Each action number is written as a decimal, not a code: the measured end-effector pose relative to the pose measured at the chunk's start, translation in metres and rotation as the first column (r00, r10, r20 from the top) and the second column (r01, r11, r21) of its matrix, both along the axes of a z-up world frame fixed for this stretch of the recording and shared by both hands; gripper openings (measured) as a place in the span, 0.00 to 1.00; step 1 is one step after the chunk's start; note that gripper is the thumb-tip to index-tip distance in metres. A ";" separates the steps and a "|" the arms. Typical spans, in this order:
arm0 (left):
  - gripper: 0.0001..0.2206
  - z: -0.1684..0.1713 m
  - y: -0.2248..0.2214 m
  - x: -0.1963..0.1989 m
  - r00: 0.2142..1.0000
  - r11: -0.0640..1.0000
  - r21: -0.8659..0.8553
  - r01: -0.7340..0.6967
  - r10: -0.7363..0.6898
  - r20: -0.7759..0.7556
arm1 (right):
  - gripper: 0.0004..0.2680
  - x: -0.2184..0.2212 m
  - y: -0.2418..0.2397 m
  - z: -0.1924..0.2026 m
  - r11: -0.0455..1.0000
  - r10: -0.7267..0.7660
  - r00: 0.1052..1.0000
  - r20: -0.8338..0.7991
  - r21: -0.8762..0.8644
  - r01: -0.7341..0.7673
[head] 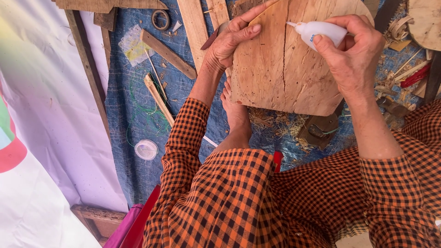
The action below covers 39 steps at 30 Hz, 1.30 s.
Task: Applying glue to wooden joints and using a hand saw to trim wood pieces during instrument repair.
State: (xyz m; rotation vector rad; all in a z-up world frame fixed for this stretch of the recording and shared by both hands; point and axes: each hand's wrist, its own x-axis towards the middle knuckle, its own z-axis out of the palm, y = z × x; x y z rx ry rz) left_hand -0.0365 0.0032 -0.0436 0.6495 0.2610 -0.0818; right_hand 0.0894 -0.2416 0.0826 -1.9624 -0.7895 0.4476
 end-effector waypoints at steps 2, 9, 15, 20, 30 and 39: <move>0.23 -0.001 0.000 0.001 1.000 1.000 0.002 0.004 -0.004 -0.002 | 0.10 0.003 -0.001 -0.003 1.000 -0.008 1.000 -0.021 0.018 0.008; 0.23 -0.009 0.001 -0.001 1.000 0.999 -0.032 0.014 -0.013 0.020 | 0.10 0.008 0.002 -0.007 1.000 0.011 1.000 0.023 0.024 -0.012; 0.24 -0.007 0.001 0.000 0.999 1.000 -0.016 0.006 -0.007 -0.044 | 0.10 0.009 0.005 -0.005 1.000 0.030 0.997 0.067 0.002 -0.031; 0.24 -0.003 0.001 0.000 0.999 1.000 -0.003 0.002 -0.002 -0.050 | 0.10 0.003 0.002 -0.009 1.000 0.020 0.999 0.031 -0.003 -0.020; 0.23 0.005 0.002 0.003 0.999 1.000 0.019 0.005 -0.004 -0.045 | 0.10 -0.003 -0.003 -0.017 0.999 -0.039 0.999 -0.036 0.002 0.039; 0.09 0.033 -0.004 0.025 0.942 -0.015 0.964 -0.266 0.211 0.263 | 0.09 -0.010 -0.001 -0.056 0.996 -0.085 0.996 0.035 -0.013 0.086</move>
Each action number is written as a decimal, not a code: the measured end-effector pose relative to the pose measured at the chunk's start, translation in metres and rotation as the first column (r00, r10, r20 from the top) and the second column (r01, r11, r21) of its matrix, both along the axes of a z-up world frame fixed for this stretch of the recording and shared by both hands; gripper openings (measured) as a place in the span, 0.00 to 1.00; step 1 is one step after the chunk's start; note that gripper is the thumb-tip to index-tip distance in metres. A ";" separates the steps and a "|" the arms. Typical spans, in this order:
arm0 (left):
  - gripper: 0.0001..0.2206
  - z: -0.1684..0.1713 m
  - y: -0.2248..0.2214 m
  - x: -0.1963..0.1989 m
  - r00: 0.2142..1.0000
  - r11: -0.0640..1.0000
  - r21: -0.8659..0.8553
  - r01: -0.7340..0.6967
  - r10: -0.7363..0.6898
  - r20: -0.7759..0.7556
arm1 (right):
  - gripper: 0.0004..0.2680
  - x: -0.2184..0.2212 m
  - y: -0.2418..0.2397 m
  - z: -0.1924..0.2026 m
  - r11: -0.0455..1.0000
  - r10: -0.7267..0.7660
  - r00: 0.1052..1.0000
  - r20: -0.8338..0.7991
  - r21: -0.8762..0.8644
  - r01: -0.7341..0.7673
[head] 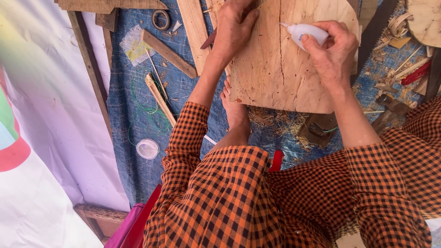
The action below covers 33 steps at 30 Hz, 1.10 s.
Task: Applying glue to wooden joints and using a hand saw to trim wood pieces during instrument repair.
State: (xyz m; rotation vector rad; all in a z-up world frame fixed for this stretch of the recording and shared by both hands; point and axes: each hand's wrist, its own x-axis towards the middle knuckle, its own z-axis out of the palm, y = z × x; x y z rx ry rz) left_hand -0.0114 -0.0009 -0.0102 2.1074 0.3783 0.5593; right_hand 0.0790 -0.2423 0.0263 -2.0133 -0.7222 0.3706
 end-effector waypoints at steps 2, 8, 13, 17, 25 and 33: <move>0.08 0.008 -0.004 -0.004 0.998 0.997 0.034 -0.066 0.066 0.004 | 0.09 -0.003 -0.001 -0.005 1.000 -0.007 1.000 -0.012 0.012 0.007; 0.11 0.022 -0.019 -0.026 0.965 0.966 0.021 -0.260 0.260 -0.017 | 0.09 -0.010 -0.001 -0.010 0.994 -0.037 0.992 -0.118 0.100 0.049; 0.26 0.044 -0.072 -0.064 0.995 0.788 -0.615 -0.010 -0.052 -0.083 | 0.13 -0.041 0.023 0.035 0.956 0.008 0.852 -0.523 0.255 0.147; 0.32 0.077 -0.072 -0.097 0.991 0.738 -0.669 -0.083 -0.008 -0.132 | 0.13 -0.075 0.051 0.061 0.949 0.127 0.777 -0.616 0.304 0.086; 0.21 0.074 -0.025 -0.168 0.930 0.837 -0.413 -0.358 0.357 -0.084 | 0.16 -0.119 0.103 0.071 0.927 0.324 0.824 -0.465 0.329 -0.179; 0.15 -0.036 0.076 -0.324 0.419 0.446 0.179 -0.877 0.892 -0.168 | 0.11 -0.083 0.025 0.073 0.976 0.008 0.782 -0.623 0.176 0.129</move>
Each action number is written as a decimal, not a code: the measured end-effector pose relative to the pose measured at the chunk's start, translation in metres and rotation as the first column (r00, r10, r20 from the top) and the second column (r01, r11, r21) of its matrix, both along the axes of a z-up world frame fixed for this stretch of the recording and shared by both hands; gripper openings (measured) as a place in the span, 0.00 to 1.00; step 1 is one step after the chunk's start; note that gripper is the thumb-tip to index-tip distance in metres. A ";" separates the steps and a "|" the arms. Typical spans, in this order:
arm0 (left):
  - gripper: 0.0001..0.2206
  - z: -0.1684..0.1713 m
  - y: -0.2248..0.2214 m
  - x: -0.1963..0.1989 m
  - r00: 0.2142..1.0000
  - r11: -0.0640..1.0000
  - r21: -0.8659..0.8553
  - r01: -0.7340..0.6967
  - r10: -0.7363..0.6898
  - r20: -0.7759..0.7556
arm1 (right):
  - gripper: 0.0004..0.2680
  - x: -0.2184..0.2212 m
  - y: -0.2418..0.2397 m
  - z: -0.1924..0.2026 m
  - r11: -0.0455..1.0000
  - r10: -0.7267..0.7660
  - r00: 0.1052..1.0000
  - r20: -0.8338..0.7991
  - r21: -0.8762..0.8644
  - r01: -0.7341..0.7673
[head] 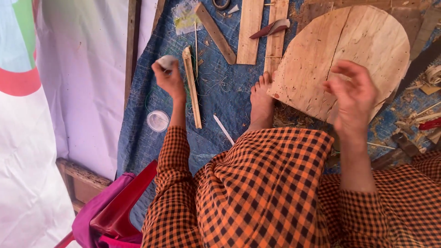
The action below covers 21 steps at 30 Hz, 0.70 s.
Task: Applying glue to wooden joints and using a hand saw to trim wood pieces during instrument repair.
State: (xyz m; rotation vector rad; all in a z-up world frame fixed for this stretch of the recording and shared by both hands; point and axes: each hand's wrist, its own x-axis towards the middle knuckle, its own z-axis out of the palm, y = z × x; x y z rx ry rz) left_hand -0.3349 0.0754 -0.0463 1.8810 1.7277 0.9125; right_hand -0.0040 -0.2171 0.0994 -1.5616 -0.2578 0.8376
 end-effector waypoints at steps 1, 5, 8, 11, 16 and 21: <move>0.15 -0.014 0.003 -0.010 1.000 1.000 -0.001 -0.004 0.004 0.005 | 0.11 0.003 -0.010 0.002 1.000 0.004 1.000 0.005 -0.001 -0.004; 0.18 -0.068 0.012 -0.042 0.988 0.983 -0.101 -0.152 0.150 -0.036 | 0.10 0.010 -0.041 0.006 0.978 -0.166 0.985 -0.041 -0.135 0.159; 0.21 -0.077 0.009 -0.046 0.987 0.986 -0.085 -0.140 0.132 -0.092 | 0.10 0.015 -0.061 -0.007 0.971 -0.192 0.980 -0.061 -0.155 0.181; 0.33 -0.058 -0.011 -0.052 0.960 0.985 -0.025 -0.173 0.163 -0.228 | 0.10 0.011 -0.068 0.003 0.971 -0.176 0.982 -0.071 -0.174 0.161; 0.26 0.009 -0.060 0.030 0.953 0.974 0.224 -0.041 0.105 -0.284 | 0.10 0.012 -0.092 -0.003 0.958 -0.238 0.971 -0.033 -0.174 0.229; 0.15 -0.044 -0.007 0.166 0.864 0.810 0.303 0.502 -0.458 -0.208 | 0.08 0.017 -0.100 0.008 0.927 -0.291 0.954 0.075 -0.223 0.300</move>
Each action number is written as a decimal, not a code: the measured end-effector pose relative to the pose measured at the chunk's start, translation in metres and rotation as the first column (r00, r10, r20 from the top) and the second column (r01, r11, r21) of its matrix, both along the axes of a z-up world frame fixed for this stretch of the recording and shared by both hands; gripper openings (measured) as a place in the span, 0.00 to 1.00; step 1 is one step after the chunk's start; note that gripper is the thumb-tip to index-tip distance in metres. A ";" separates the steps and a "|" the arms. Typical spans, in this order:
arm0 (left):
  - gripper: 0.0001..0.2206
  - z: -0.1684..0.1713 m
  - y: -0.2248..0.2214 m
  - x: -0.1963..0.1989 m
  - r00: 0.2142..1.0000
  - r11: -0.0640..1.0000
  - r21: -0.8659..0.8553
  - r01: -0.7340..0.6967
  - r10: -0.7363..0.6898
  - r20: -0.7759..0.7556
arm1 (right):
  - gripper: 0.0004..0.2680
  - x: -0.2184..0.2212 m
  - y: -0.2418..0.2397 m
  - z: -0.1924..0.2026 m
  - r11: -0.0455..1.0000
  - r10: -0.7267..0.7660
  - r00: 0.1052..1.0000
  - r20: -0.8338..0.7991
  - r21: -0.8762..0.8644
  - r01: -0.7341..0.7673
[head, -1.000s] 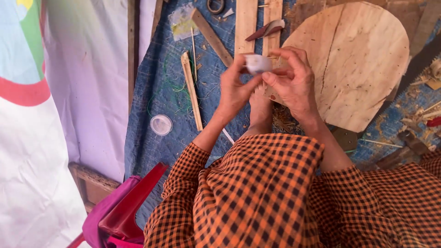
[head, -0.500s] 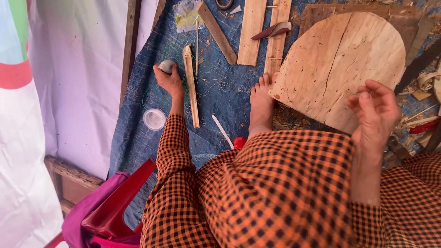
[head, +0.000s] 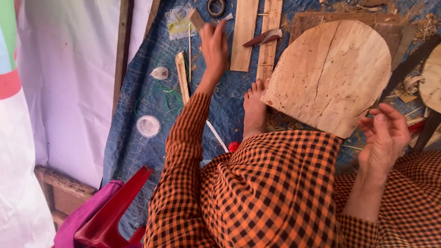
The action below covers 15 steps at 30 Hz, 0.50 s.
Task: Applying glue to wooden joints and using a hand saw to trim wood pieces during instrument repair.
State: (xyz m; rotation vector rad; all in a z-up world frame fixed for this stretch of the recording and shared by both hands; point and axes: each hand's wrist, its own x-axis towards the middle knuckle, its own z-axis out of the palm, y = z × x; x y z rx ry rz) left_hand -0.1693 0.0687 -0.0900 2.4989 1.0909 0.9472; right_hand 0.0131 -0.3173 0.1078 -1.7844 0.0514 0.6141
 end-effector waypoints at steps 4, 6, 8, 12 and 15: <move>0.07 -0.047 0.032 0.037 0.966 0.997 -0.012 -0.075 0.070 -0.247 | 0.08 0.005 -0.007 -0.006 0.996 -0.085 0.996 -0.013 0.018 0.085; 0.10 -0.059 0.034 0.035 0.940 0.990 0.138 0.009 0.039 -0.339 | 0.08 0.006 -0.011 -0.015 0.993 -0.116 0.991 -0.070 0.021 0.118; 0.09 -0.054 0.028 0.031 0.954 0.995 0.095 -0.042 0.068 -0.292 | 0.08 0.005 -0.013 -0.017 0.998 -0.064 0.997 -0.051 0.017 0.065; 0.08 -0.014 0.013 0.000 0.988 0.982 -0.136 0.128 -0.138 -0.064 | 0.08 0.006 -0.021 -0.022 1.000 0.017 1.000 -0.010 -0.023 -0.017; 0.17 -0.051 0.034 -0.020 0.980 1.000 -0.030 0.007 -0.013 -0.197 | 0.07 -0.002 -0.014 -0.030 0.999 -0.039 0.999 -0.019 -0.019 0.038</move>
